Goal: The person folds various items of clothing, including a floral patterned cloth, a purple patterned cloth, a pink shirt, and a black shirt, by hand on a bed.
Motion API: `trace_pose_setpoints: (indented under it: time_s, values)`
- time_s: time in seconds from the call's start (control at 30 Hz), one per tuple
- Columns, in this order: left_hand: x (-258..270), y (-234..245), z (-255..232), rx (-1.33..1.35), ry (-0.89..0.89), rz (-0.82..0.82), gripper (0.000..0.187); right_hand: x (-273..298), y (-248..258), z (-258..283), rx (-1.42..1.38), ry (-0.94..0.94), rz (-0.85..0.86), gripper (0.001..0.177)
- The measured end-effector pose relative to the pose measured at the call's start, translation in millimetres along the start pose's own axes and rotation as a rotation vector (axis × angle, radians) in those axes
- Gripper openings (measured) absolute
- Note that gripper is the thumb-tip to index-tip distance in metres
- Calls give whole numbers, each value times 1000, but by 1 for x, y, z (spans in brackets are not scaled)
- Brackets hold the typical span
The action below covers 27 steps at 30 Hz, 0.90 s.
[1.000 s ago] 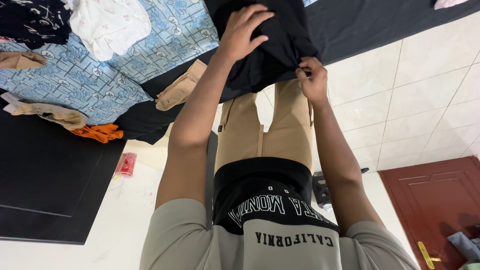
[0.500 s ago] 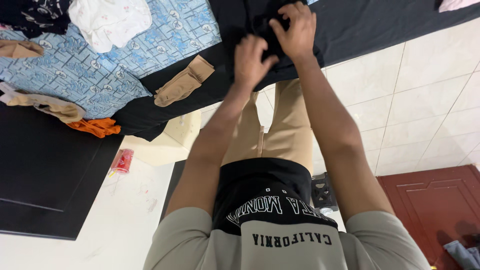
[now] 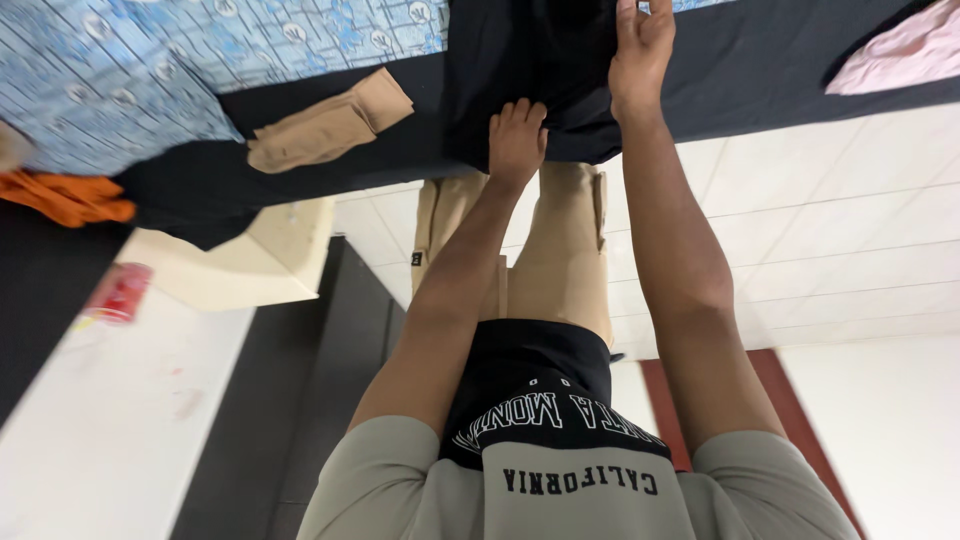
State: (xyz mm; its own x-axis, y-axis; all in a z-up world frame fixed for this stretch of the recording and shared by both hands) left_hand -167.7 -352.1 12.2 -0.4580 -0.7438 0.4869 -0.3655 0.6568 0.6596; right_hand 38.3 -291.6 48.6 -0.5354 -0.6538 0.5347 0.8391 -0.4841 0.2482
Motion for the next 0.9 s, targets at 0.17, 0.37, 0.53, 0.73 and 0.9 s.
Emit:
trace_pose_setpoints:
  time_s: [0.17, 0.37, 0.53, 0.73, 0.9]
  values:
    - [7, -1, -7, 116, 53, -74, 40, -26, -14, -11, -221, 244, 326, 11]
    - [14, 27, -31, 250, 76, -260, 60, -31, -18, -2, 80, 150, 677, 55]
    - [10, 26, -42, 212, 116, -451, 64, -25, -21, 23, 290, 205, 741, 60]
    - [9, 15, -41, 220, 126, -612, 49, -9, -20, 48, 602, 518, 887, 66]
    - [11, 0, -39, 191, 177, -653, 34, -40, -1, 15, 195, 38, 769, 46]
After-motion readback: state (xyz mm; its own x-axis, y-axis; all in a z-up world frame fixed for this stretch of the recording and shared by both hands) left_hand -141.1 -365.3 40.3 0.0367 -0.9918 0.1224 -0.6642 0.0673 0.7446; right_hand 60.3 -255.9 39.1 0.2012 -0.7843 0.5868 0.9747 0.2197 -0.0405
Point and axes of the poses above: each hand's wrist, its own x-axis away from the middle knuckle, its own y-axis out of the back of the hand, z = x × y, the point moved 6 cm from there along -x, towards the middle knuckle, and after that the axes turned 6 degrees about x, right-handed, at the moved point
